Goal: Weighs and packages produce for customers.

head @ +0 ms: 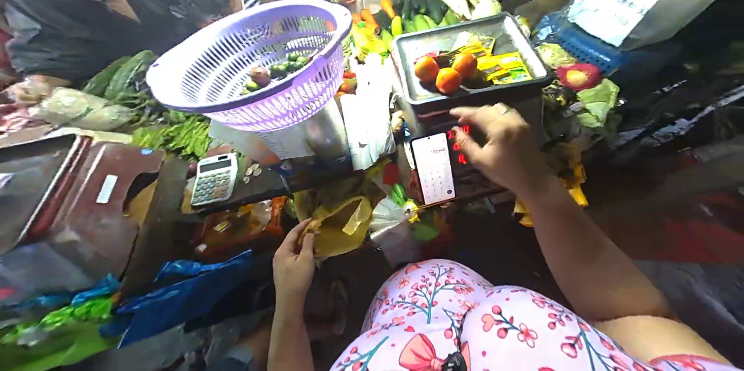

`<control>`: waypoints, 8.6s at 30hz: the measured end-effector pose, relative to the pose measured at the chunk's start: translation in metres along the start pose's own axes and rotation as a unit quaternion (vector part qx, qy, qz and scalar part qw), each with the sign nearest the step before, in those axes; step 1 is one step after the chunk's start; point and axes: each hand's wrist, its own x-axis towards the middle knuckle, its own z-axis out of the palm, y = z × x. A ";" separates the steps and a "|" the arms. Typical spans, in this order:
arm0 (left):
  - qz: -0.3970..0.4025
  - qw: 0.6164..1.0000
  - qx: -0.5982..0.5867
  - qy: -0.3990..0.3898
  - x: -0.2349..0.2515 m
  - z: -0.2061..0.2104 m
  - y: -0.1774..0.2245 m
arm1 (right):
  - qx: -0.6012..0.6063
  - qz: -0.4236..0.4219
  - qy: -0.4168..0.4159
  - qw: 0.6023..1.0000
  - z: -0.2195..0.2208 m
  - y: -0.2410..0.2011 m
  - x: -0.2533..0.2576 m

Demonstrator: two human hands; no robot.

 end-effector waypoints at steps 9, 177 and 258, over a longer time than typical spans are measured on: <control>0.042 0.999 -0.022 0.014 -0.011 -0.004 -0.004 | -0.024 0.111 0.002 0.994 -0.002 0.034 0.064; -0.073 0.988 0.099 0.094 0.084 0.011 -0.028 | 0.501 -0.011 -0.307 0.809 0.215 -0.145 0.031; 0.032 0.957 0.262 0.122 0.079 0.064 -0.013 | 0.007 0.130 0.084 0.988 0.059 0.020 -0.145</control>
